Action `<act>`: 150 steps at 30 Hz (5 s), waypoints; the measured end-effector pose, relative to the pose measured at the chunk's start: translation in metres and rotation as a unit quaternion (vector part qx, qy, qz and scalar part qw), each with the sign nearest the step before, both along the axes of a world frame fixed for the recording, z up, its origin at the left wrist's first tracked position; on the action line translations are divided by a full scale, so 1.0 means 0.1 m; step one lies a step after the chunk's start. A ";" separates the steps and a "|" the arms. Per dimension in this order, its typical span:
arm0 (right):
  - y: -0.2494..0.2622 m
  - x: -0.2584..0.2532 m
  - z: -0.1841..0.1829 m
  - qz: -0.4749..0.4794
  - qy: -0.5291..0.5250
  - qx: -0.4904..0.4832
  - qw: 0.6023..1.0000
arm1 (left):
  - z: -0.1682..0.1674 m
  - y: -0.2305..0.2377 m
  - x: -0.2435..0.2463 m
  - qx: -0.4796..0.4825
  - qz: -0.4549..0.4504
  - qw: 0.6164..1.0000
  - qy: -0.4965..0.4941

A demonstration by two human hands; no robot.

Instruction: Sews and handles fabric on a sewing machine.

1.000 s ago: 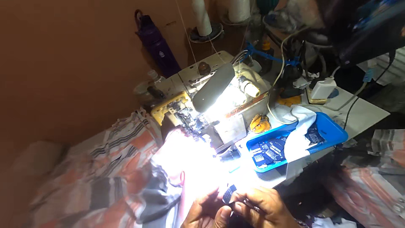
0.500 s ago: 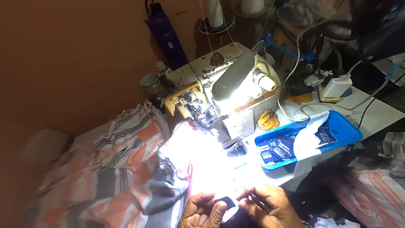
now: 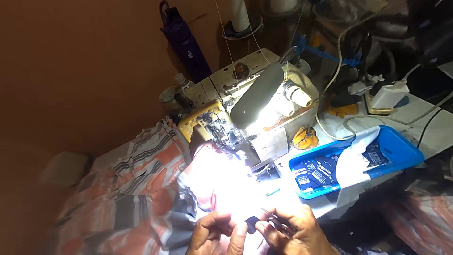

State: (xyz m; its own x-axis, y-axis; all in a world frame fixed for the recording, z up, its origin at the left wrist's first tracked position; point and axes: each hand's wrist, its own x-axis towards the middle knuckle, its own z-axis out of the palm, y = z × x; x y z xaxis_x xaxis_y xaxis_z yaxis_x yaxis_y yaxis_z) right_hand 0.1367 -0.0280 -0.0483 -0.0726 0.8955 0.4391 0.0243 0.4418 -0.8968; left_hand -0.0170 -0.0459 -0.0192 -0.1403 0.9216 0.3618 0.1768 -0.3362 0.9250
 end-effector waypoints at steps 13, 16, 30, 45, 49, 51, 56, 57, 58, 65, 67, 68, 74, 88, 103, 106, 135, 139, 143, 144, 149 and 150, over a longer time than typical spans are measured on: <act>0.34 -0.22 -0.33 -0.028 0.004 -0.036 0.999 | 0.05 1.02 -0.15 0.025 0.131 0.963 0.234; 0.34 -0.22 -0.33 -0.019 0.018 -0.039 0.999 | 0.03 1.05 -0.16 0.020 0.140 0.963 0.228; 0.46 -0.33 -0.36 -0.098 -0.203 0.100 0.969 | -0.12 1.03 -0.13 0.074 0.188 0.940 0.276; 0.54 -0.38 -0.30 -0.110 -0.195 0.063 0.973 | -0.18 1.13 -0.20 0.090 0.200 0.894 0.391; 0.44 -0.38 -0.34 -0.101 -0.195 0.108 0.969 | -0.20 1.14 -0.25 0.102 0.199 0.891 0.395; 0.34 -0.37 -0.35 -0.102 -0.187 0.127 0.969 | -0.20 1.15 -0.26 0.103 0.195 0.893 0.392; 0.23 -0.34 -0.39 -0.103 -0.139 0.118 0.978 | -0.17 1.14 -0.28 0.081 0.187 0.897 0.392; 0.22 -0.34 -0.38 -0.100 -0.134 0.114 0.979 | -0.16 1.14 -0.28 0.080 0.186 0.897 0.392; 0.22 -0.33 -0.38 -0.096 -0.130 0.112 0.980 | -0.16 1.14 -0.28 0.081 0.185 0.898 0.390; 0.32 -0.48 -0.22 -0.058 -0.152 0.136 0.977 | -0.12 1.25 -0.37 0.025 0.151 0.926 0.344; 0.43 -0.69 -0.07 -0.059 -0.195 0.168 0.964 | -0.06 1.37 -0.47 -0.026 0.136 0.937 0.321; 0.50 -0.79 0.03 -0.061 -0.211 0.169 0.961 | -0.06 1.44 -0.53 -0.042 0.142 0.942 0.302; 0.21 -0.53 0.07 -0.003 -0.210 0.140 0.968 | -0.30 0.68 -0.63 0.037 0.213 0.960 0.177; 0.31 0.01 0.04 -0.183 -0.281 0.097 0.937 | -0.25 0.43 -0.78 0.134 0.156 0.892 0.402; 0.57 -0.27 0.29 -0.099 -0.417 0.126 0.895 | -0.23 0.42 -0.91 0.085 0.108 0.918 0.371; 0.58 -0.21 0.26 -0.159 -0.412 0.186 0.878 | -0.01 0.28 -0.83 0.129 0.125 0.919 0.350; 0.19 -0.35 0.36 0.026 -0.166 0.086 0.982 | 0.02 -0.06 -0.62 0.258 0.207 0.819 0.469; 0.19 -0.25 0.34 0.017 -0.109 0.074 0.991 | 0.09 -0.11 -0.69 0.249 0.207 0.822 0.468; 0.19 -0.15 0.27 -0.016 0.008 -0.019 1.000 | 0.24 -0.15 -0.75 0.256 0.199 0.845 0.425; 0.16 -0.15 0.20 -0.018 0.015 -0.050 0.998 | 0.28 -0.16 -0.76 0.260 0.198 0.847 0.419; -0.18 -0.20 -0.32 -0.024 -0.166 -0.134 0.977 | 0.53 -0.28 -0.80 0.248 0.227 0.842 0.423; -0.23 -0.20 -0.37 -0.010 -0.176 -0.145 0.974 | 0.57 -0.31 -0.85 0.253 0.231 0.842 0.416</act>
State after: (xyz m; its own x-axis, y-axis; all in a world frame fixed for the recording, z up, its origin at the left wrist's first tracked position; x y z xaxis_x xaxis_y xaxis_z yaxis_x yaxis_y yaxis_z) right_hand 0.1170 -0.0510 -0.0850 -0.1546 0.9808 0.1191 0.3591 0.1681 -0.9180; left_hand -0.1022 -0.0769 0.0378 0.0546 0.5357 0.8426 0.9134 -0.3678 0.1746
